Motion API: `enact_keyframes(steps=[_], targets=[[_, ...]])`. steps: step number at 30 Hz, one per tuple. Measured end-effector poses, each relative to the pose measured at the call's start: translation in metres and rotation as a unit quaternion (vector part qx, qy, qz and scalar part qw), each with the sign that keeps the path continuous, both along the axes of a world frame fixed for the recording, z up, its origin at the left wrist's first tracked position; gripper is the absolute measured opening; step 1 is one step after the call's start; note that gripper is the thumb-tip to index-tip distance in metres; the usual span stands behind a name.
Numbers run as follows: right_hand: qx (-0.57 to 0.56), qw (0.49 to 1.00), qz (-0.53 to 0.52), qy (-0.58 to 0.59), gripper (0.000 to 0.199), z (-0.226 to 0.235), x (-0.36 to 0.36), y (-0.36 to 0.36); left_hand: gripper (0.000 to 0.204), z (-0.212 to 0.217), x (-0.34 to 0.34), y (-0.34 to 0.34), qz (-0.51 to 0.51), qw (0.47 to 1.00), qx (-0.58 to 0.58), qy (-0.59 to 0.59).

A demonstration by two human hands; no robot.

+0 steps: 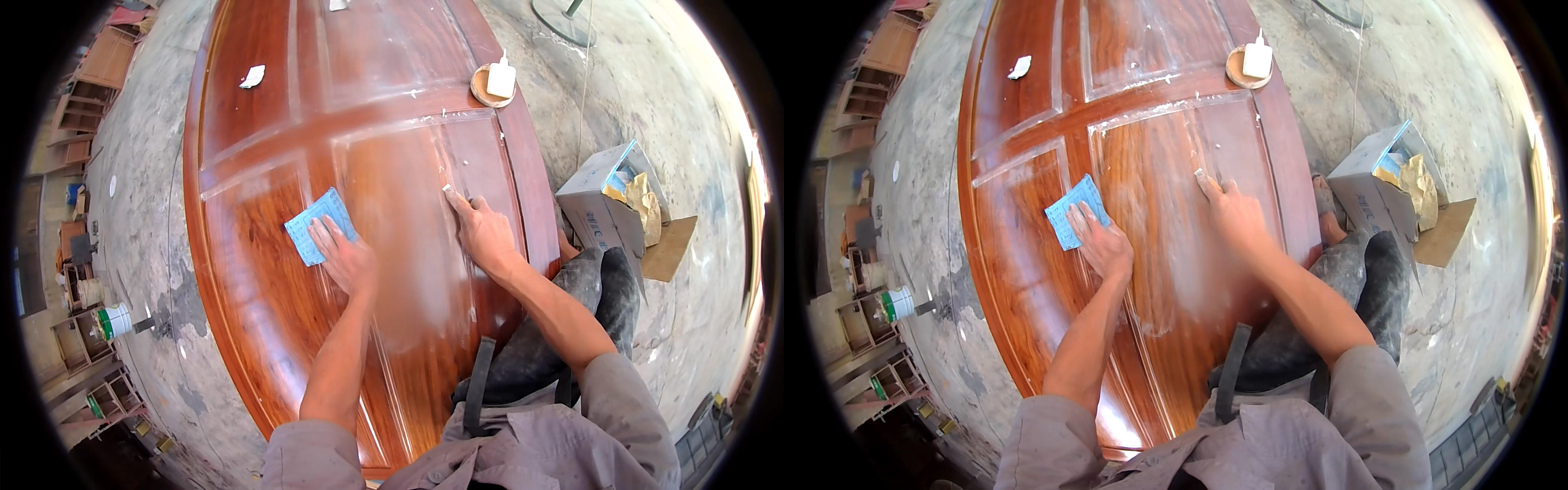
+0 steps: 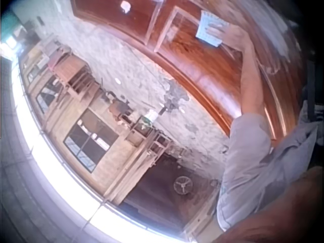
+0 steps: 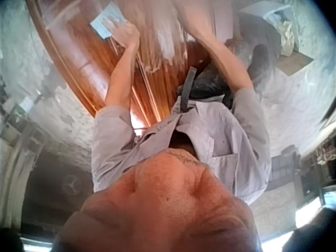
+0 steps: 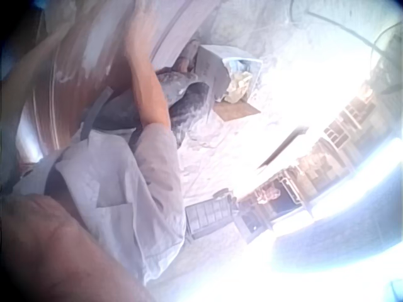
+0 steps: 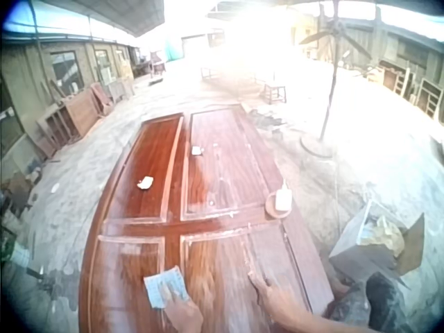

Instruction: The person sits on the floor and cleans a large wooden furniture panel using a blue cloth and a small scraper. They wipe the surface repeatedly and scrape off residue from the edges and grooves.

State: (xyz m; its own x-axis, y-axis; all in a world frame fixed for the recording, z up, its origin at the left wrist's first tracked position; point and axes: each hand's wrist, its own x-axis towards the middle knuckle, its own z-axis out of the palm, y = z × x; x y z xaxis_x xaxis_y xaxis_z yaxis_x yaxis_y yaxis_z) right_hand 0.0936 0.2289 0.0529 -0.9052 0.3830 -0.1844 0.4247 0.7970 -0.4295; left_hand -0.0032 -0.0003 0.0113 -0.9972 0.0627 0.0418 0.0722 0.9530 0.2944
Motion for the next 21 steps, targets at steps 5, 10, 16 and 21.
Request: enact_keyframes(steps=[5, 10, 16, 21], targets=[[0.018, 0.999, -0.005, 0.041, 0.054, -0.002, -0.02, 0.013, 0.073, -0.003, 0.001, 0.008, 0.006, 1.0, -0.007, 0.004], [-0.001, 1.0, 0.002, 0.024, 0.054, -0.001, 0.003, -0.002, 0.075, 0.005, 0.001, 0.005, 0.016, 1.0, 0.0, -0.019], [0.023, 0.998, 0.003, 0.053, 0.057, -0.007, -0.006, 0.004, 0.073, -0.002, 0.003, 0.008, 0.009, 1.0, -0.01, -0.009], [0.0, 0.999, 0.001, 0.034, 0.057, 0.002, -0.001, -0.004, 0.073, 0.0, -0.001, 0.002, 0.009, 1.0, -0.006, 0.001]])
